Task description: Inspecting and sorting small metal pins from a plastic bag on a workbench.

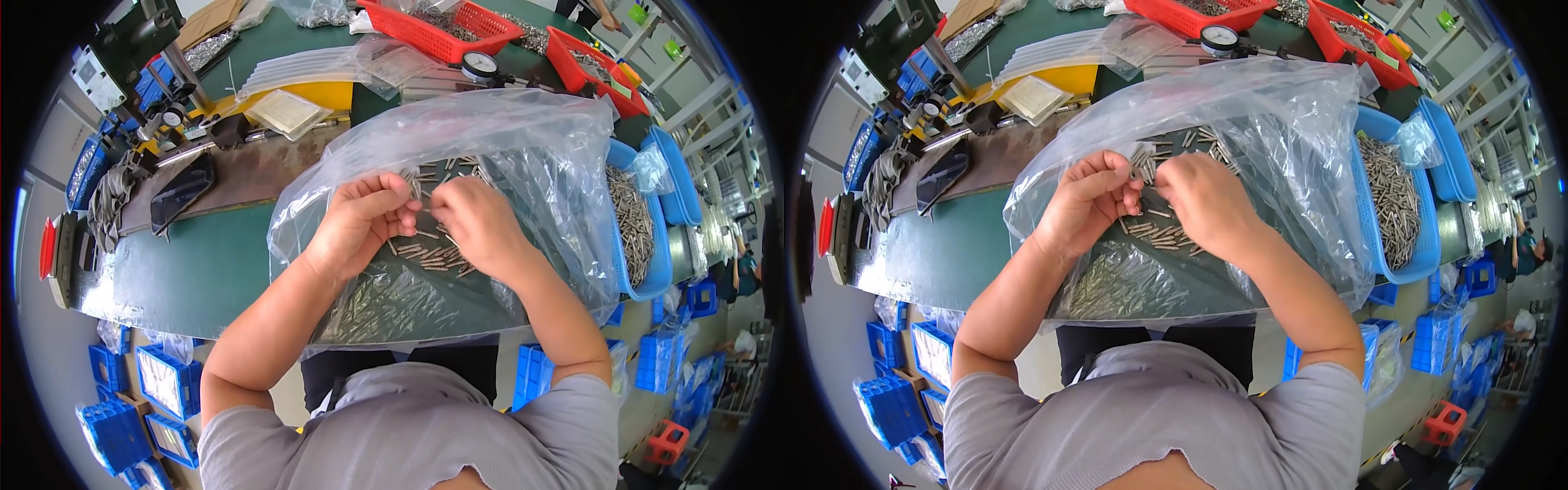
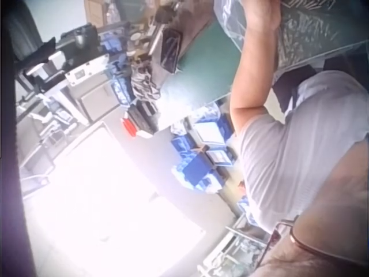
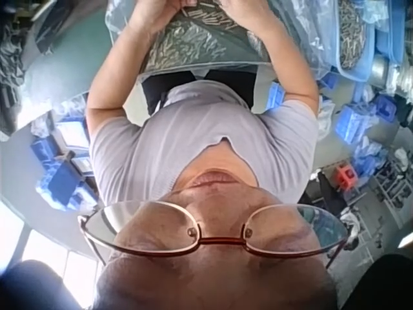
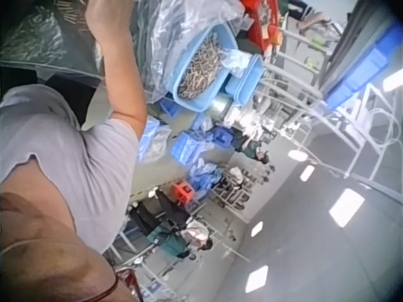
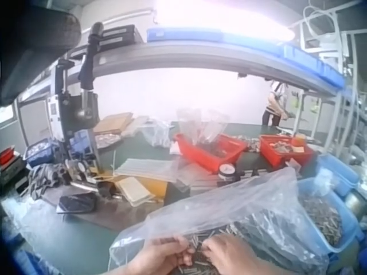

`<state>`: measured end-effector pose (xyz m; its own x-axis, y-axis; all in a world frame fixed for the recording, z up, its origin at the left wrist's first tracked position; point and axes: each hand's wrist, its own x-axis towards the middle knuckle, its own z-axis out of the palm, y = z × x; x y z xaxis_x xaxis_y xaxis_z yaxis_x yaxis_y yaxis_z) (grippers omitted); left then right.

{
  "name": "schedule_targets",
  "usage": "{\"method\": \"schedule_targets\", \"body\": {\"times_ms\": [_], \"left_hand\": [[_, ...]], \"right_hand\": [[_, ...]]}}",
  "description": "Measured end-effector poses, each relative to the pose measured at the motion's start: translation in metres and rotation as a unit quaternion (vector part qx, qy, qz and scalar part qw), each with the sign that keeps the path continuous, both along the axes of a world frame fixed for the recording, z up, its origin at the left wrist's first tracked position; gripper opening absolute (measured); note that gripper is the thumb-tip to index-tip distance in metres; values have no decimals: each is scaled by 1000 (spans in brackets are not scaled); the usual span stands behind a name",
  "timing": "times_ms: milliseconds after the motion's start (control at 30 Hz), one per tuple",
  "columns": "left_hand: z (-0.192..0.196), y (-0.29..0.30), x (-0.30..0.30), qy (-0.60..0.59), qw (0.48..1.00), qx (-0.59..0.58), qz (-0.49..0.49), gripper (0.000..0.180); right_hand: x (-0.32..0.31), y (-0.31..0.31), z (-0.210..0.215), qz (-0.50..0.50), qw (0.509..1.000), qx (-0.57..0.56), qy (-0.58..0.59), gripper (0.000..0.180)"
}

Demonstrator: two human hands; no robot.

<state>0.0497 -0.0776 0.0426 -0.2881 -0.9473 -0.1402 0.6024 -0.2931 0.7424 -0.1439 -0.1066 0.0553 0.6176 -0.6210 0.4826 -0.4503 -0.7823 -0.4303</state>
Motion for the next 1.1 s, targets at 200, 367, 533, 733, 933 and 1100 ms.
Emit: {"method": "schedule_targets", "body": {"times_ms": [200, 367, 533, 733, 933, 1100], "left_hand": [[1, 3, -3, -26, 999, -11, -18, 5], [4, 5, -7, -50, 998, -20, -25, 7], [3, 6, -7, -80, 996, -18, -35, 10], [3, 9, -8, -32, 997, -5, -70, 8], [0, 7, -7, 25, 998, 11, -58, 8], [-2, 7, -7, 19, 999, 16, -40, 7]], "right_hand": [[-9, 2, 19, -4, 951, 265, -159, 8], [-10, 2, 19, 15, 944, 312, -107, 6], [-8, 3, 18, 19, 935, 327, -135, 7], [4, 2, 11, 80, 864, 445, -221, 13], [4, -1, 14, 71, 808, 518, -273, 12], [4, -3, 6, 110, 838, 471, -253, 11]]}}
